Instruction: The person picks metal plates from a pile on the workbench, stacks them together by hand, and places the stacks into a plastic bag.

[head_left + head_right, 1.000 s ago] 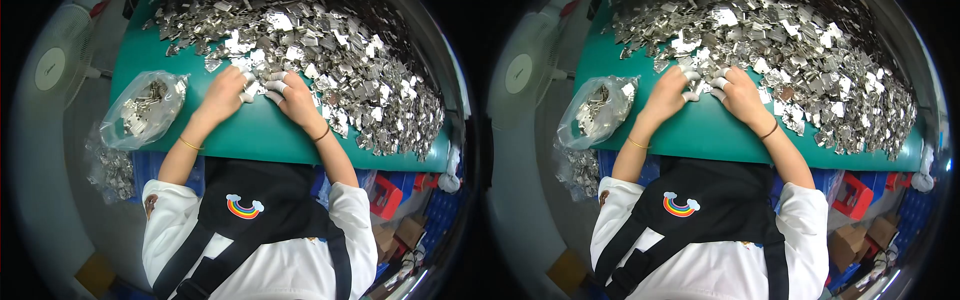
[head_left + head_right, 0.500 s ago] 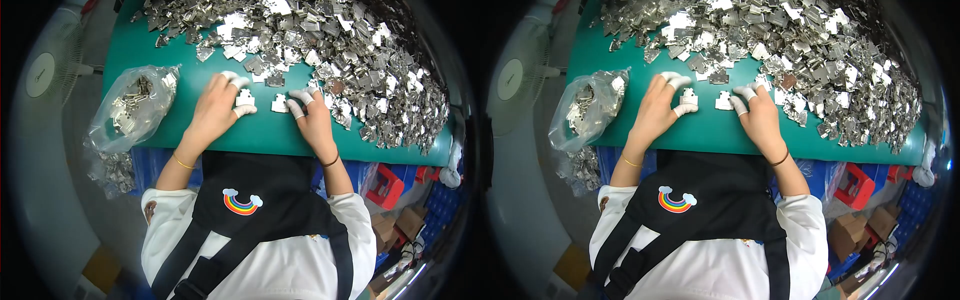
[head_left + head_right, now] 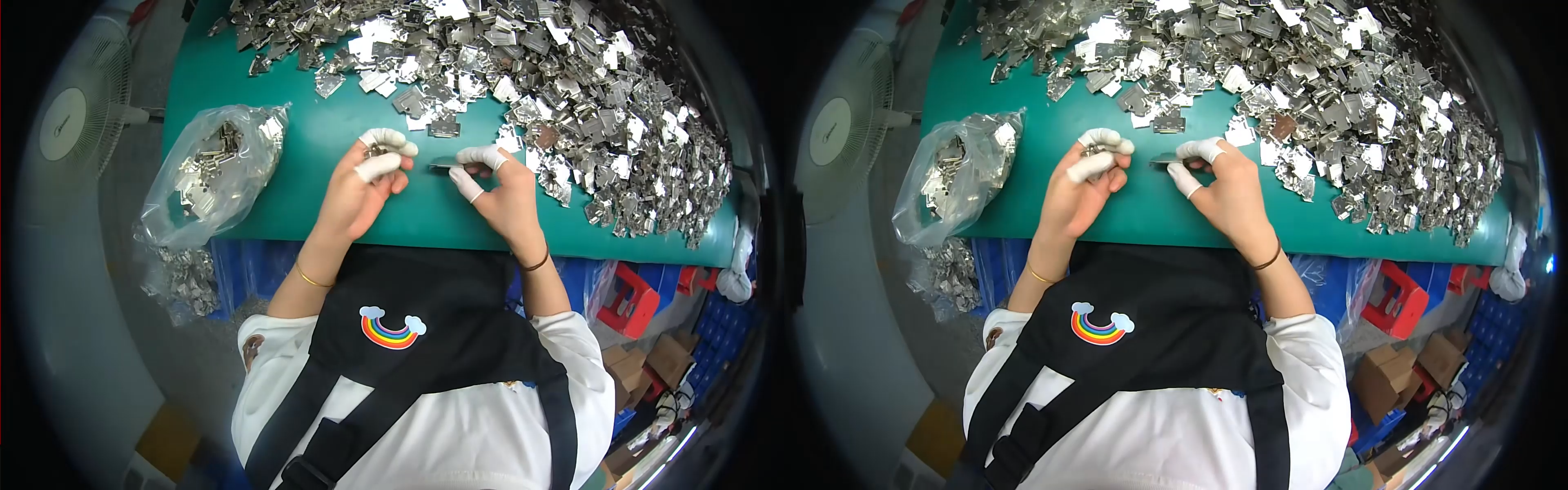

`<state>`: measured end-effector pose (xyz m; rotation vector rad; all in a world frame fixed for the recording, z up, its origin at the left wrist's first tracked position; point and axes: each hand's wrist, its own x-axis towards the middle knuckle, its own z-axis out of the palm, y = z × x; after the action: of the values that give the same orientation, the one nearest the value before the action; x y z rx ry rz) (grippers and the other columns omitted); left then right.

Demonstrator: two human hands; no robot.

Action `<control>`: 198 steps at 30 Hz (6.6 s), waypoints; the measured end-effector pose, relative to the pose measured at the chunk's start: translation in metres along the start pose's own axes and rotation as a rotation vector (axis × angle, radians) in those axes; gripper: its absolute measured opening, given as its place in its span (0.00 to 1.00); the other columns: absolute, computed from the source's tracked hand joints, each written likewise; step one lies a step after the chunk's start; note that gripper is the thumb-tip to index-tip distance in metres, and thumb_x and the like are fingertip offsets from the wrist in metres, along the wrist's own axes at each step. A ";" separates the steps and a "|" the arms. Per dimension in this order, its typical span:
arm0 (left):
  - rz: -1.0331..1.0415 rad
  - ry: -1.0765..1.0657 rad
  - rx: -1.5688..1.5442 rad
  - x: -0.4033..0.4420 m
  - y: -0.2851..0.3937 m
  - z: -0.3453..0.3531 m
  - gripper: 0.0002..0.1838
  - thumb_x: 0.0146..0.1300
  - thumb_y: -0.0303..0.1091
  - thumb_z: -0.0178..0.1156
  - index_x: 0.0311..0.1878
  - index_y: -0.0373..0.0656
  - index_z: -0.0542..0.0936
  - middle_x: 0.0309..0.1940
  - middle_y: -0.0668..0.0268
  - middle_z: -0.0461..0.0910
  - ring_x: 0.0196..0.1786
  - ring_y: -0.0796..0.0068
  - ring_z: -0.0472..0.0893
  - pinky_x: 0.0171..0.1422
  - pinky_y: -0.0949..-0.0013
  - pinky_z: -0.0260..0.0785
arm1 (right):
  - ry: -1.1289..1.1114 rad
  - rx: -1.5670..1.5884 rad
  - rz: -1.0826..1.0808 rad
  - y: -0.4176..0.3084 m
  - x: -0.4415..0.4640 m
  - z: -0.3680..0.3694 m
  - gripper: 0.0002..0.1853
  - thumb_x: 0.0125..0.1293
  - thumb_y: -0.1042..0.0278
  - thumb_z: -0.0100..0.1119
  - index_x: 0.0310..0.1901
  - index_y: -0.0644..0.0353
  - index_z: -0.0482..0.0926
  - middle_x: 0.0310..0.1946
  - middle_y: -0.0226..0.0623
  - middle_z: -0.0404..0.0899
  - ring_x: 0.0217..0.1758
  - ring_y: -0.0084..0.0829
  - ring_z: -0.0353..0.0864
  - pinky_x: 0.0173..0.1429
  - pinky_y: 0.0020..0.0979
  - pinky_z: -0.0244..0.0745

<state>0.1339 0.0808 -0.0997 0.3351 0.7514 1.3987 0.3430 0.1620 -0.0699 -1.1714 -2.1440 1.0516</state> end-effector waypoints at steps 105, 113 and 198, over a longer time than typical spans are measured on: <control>-0.046 -0.056 -0.055 0.012 -0.028 0.032 0.23 0.69 0.30 0.59 0.65 0.39 0.69 0.53 0.55 0.80 0.53 0.61 0.82 0.47 0.65 0.78 | 0.264 -0.717 -0.302 0.050 0.011 -0.057 0.21 0.54 0.69 0.70 0.52 0.57 0.81 0.47 0.33 0.80 0.51 0.36 0.76 0.61 0.39 0.64; -0.023 -0.007 0.015 0.005 -0.017 0.028 0.23 0.67 0.27 0.60 0.64 0.39 0.71 0.53 0.54 0.80 0.52 0.61 0.82 0.50 0.64 0.79 | 0.050 -0.428 -0.397 0.031 -0.005 -0.024 0.17 0.51 0.64 0.73 0.44 0.53 0.85 0.41 0.30 0.81 0.46 0.36 0.77 0.52 0.37 0.70; 0.127 -0.209 0.230 -0.007 -0.024 0.063 0.38 0.77 0.53 0.35 0.78 0.40 0.39 0.73 0.58 0.55 0.74 0.68 0.59 0.75 0.65 0.56 | 0.222 0.287 -0.159 0.002 -0.003 0.023 0.29 0.51 0.72 0.74 0.57 0.57 0.79 0.47 0.39 0.74 0.49 0.33 0.80 0.53 0.32 0.79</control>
<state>0.1926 0.0836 -0.0667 0.7085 0.7289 1.3726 0.3291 0.1511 -0.0849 -0.9201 -1.8130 1.0617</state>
